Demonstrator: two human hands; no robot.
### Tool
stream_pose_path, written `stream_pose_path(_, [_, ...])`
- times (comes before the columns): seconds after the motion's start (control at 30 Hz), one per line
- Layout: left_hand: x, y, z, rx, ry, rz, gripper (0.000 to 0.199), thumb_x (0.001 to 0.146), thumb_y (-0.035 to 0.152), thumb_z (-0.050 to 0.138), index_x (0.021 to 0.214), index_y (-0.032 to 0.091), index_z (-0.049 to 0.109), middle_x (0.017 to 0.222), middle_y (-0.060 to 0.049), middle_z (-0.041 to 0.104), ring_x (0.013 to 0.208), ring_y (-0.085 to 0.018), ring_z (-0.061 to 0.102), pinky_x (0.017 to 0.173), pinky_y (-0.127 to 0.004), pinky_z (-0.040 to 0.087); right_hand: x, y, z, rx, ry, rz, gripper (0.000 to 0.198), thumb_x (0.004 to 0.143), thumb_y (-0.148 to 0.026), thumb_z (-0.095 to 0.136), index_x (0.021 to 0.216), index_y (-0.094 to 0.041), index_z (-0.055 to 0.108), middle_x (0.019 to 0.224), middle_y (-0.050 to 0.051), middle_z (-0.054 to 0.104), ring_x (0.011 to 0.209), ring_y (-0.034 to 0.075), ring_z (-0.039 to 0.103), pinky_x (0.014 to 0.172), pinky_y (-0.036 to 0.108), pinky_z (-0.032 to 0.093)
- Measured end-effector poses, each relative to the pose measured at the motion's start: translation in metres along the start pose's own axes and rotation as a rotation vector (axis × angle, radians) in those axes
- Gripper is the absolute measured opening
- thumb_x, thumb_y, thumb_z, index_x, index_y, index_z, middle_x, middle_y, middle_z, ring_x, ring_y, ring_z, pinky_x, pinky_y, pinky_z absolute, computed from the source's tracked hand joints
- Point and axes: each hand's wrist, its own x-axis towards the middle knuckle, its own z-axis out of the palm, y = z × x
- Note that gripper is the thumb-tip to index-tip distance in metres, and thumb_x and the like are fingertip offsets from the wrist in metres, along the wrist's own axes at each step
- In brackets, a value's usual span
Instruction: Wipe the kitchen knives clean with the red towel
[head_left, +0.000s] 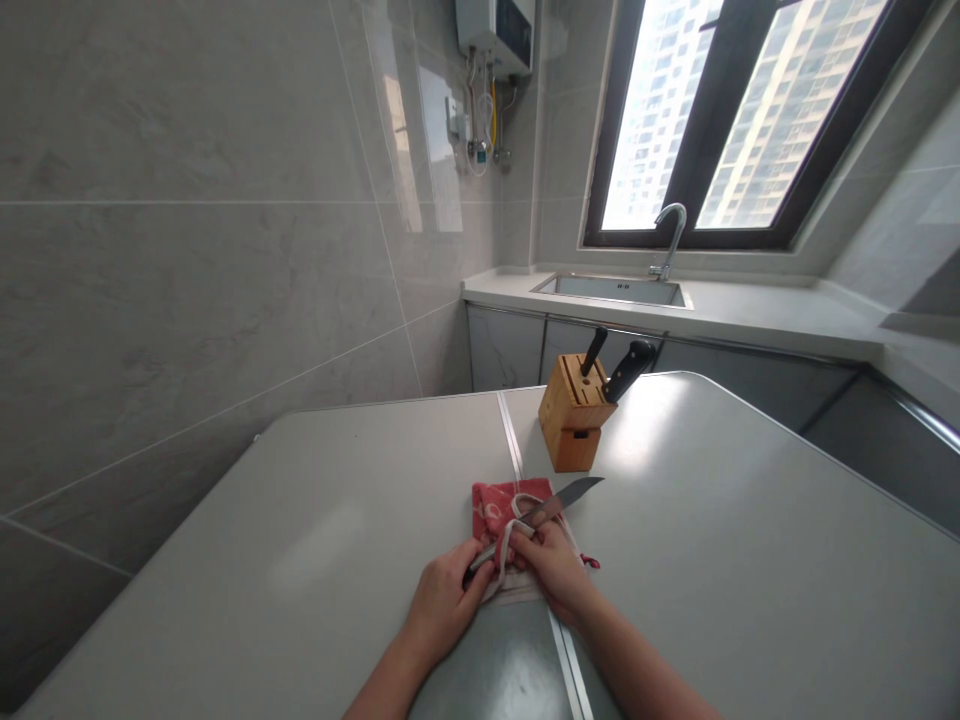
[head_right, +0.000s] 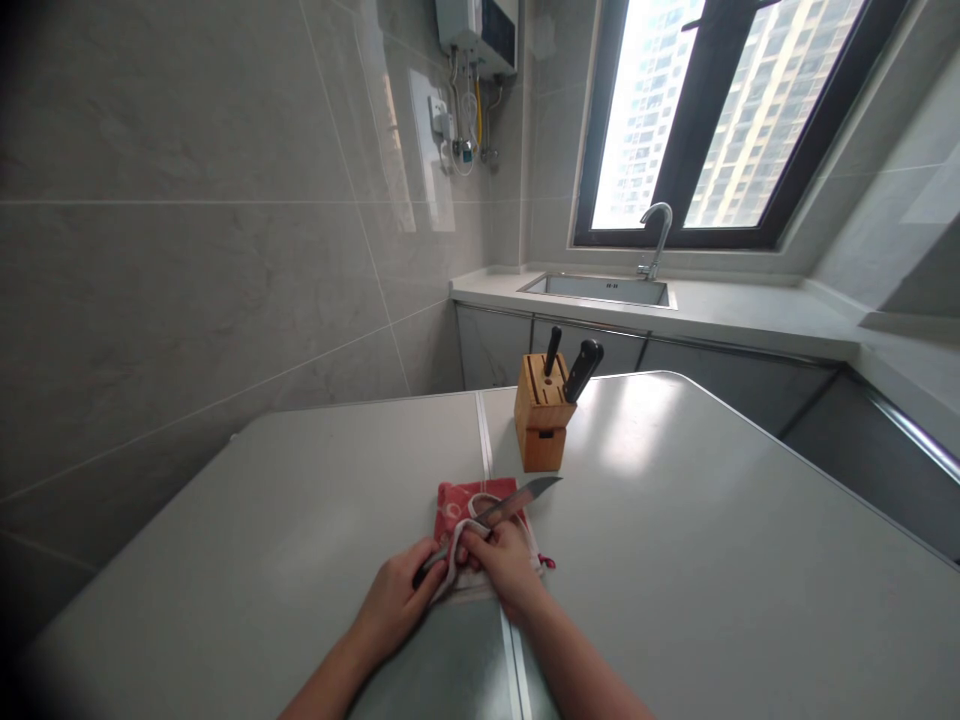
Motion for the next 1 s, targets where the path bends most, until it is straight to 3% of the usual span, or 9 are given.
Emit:
stream_pose_path(0.33, [-0.003,-0.007,0.005,0.122,0.025,0.002,0.026,0.091,0.036,0.034,0.083,0.021,0.054,0.077,-0.003,0.063,0.072,-0.018,0.058,0.064,-0.024,0.039,-0.001,-0.006,0.002,-0.04,-0.027,-0.002,0.029,0.07,-0.044,0.063,0.065,-0.016,0.058,0.058,-0.001,0.058,0.048,0.009,0.046,0.048,0.021,0.034])
stream_pose_path(0.57, [-0.001,-0.01,0.004,0.034,0.095,-0.026,0.025,0.091,0.035,0.034,0.083,0.02,0.053,0.073,-0.002,0.059,0.068,-0.017,0.055,0.064,-0.023,0.038,-0.002,-0.008,0.001,-0.023,-0.051,-0.004,0.028,0.071,-0.039,0.064,0.087,-0.016,0.06,0.059,-0.002,0.057,0.049,0.009,0.047,0.048,0.021,0.036])
stream_pose_path(1.0, [-0.002,-0.014,0.005,-0.056,0.166,-0.057,0.019,0.09,0.032,0.034,0.083,0.02,0.047,0.069,0.001,0.055,0.063,-0.016,0.053,0.06,-0.023,0.036,-0.002,-0.011,0.002,-0.007,-0.108,-0.002,0.017,0.072,-0.031,0.064,0.08,-0.017,0.061,0.062,-0.001,0.06,0.055,0.011,0.053,0.053,0.022,0.04])
